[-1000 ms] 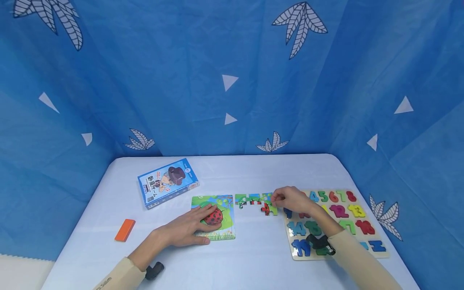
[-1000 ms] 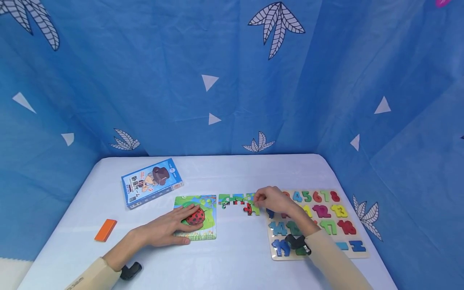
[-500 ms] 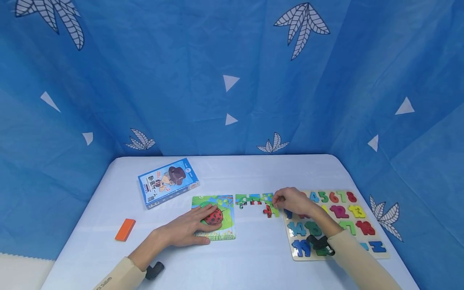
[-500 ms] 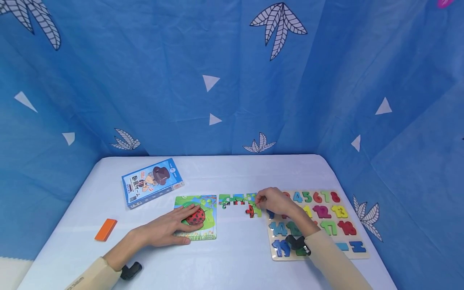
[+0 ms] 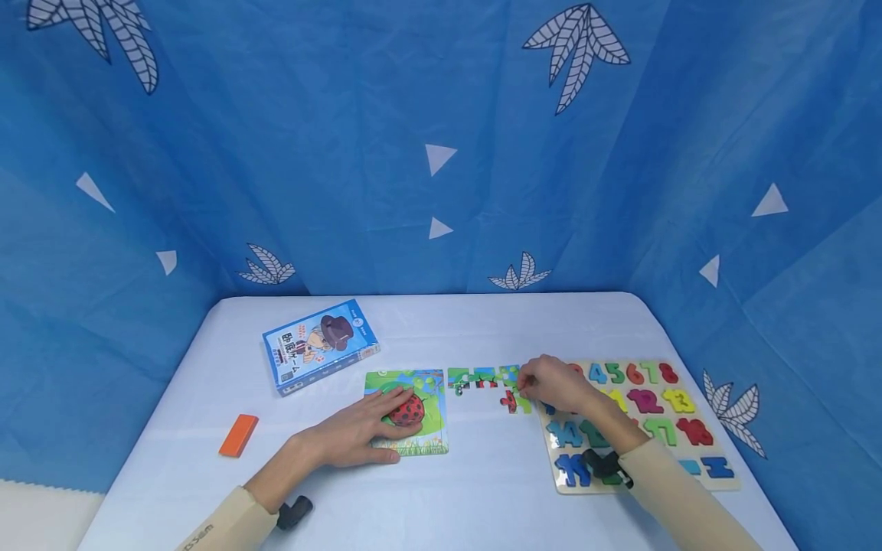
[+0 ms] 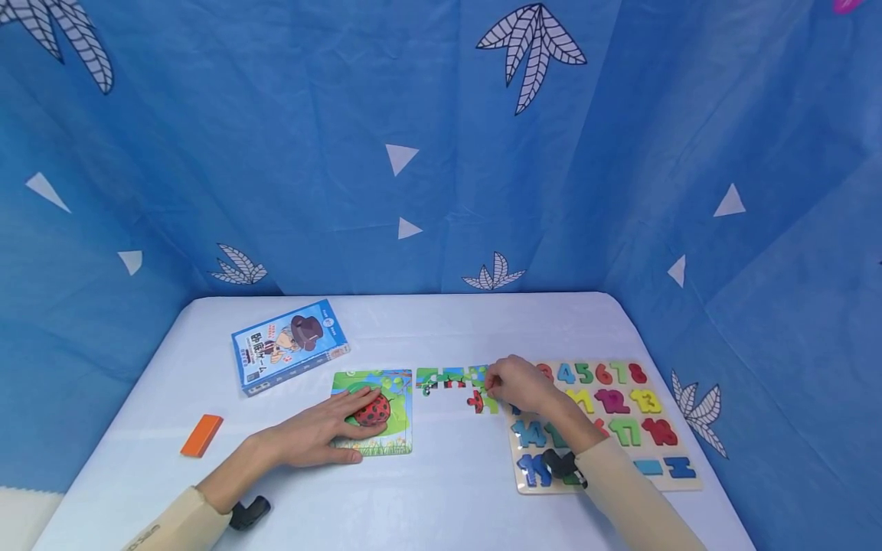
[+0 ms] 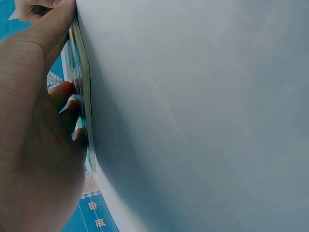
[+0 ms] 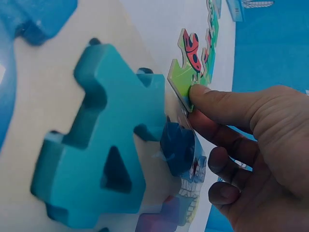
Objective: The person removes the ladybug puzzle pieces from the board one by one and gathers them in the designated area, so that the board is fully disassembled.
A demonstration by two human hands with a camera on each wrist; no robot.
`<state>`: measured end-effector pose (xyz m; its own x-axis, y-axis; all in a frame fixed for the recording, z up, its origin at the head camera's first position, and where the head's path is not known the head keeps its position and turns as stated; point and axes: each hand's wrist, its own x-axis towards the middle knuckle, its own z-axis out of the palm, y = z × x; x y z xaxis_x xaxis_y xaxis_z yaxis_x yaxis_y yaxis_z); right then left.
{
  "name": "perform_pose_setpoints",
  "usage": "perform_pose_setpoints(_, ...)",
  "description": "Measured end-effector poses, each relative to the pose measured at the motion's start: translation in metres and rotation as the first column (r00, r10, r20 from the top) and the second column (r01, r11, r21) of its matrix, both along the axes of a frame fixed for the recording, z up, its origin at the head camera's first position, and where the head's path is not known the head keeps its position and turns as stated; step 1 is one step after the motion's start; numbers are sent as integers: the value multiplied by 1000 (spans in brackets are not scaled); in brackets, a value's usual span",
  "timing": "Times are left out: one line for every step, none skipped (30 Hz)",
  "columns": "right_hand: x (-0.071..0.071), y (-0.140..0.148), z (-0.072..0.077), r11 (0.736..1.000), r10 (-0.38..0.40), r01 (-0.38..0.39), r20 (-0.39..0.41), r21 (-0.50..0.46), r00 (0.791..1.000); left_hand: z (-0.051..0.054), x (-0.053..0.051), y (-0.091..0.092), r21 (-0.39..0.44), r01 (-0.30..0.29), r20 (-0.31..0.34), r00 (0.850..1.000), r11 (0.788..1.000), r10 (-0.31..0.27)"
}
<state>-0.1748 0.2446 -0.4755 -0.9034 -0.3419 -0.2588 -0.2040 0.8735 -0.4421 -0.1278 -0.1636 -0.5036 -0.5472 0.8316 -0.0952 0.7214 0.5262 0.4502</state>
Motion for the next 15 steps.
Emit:
perform_pose_setpoints(0, 0, -1, 1000, 2, -2, -4, 7, 1000, 0, 0, 0, 0, 0, -1, 1000, 1000, 0)
perform_pose_setpoints(-1, 0, -1, 1000, 4, -4, -7, 13, 1000, 0, 0, 0, 1, 1, -3, 1000, 1000, -1)
perform_pose_setpoints(-1, 0, -1, 1000, 5, -5, -7, 16, 1000, 0, 0, 0, 1, 2, -5, 1000, 1000, -2)
perform_pose_setpoints(-1, 0, -1, 1000, 6, -6, -6, 19, 1000, 0, 0, 0, 1, 1, -6, 1000, 1000, -1)
perform_pose_setpoints(0, 0, -1, 1000, 6, -6, -4, 21, 1000, 0, 0, 0, 1, 2, -7, 1000, 1000, -2)
perform_pose_setpoints(0, 0, -1, 1000, 6, -6, -1, 22, 1000, 0, 0, -1, 1, 1, -6, 1000, 1000, -1)
perform_pose_setpoints(0, -1, -1, 1000, 6, -6, -1, 25, 1000, 0, 0, -1, 0, 2, -6, 1000, 1000, -2)
perform_pose_setpoints(0, -1, -1, 1000, 5, -5, 1, 28, 1000, 0, 0, 0, -1, 2, -5, 1000, 1000, -2)
perform_pose_setpoints(0, -1, -1, 999, 3, -3, 1, 32, 1000, 0, 0, 0, -1, 1, -3, 1000, 1000, -1)
perform_pose_setpoints(0, -2, 0, 999, 1, -1, 0, 35, 1000, 0, 0, 0, 0, 1, -1, 1000, 1000, -1)
perform_pose_setpoints(1, -2, 0, 999, 2, -2, -2, 38, 1000, 0, 0, 0, 0, 1, 0, 1000, 1000, -1)
perform_pose_setpoints(1, -2, -1, 999, 3, -3, -4, 41, 1000, 0, 0, 0, -1, 0, 1, 1000, 1000, 0)
perform_pose_setpoints(1, -2, -1, 999, 2, -2, -7, 45, 1000, 1, 0, 0, -2, -1, 1, 1000, 1000, 1)
perform_pose_setpoints(1, -2, -1, 999, 4, -4, -12, 46, 1000, 1, 0, 0, -1, -1, 1, 1000, 1000, 1)
perform_pose_setpoints(1, -2, -1, 999, 7, -6, -16, 46, 1000, 1, 1, 0, -1, -2, 1, 1000, 1000, 2)
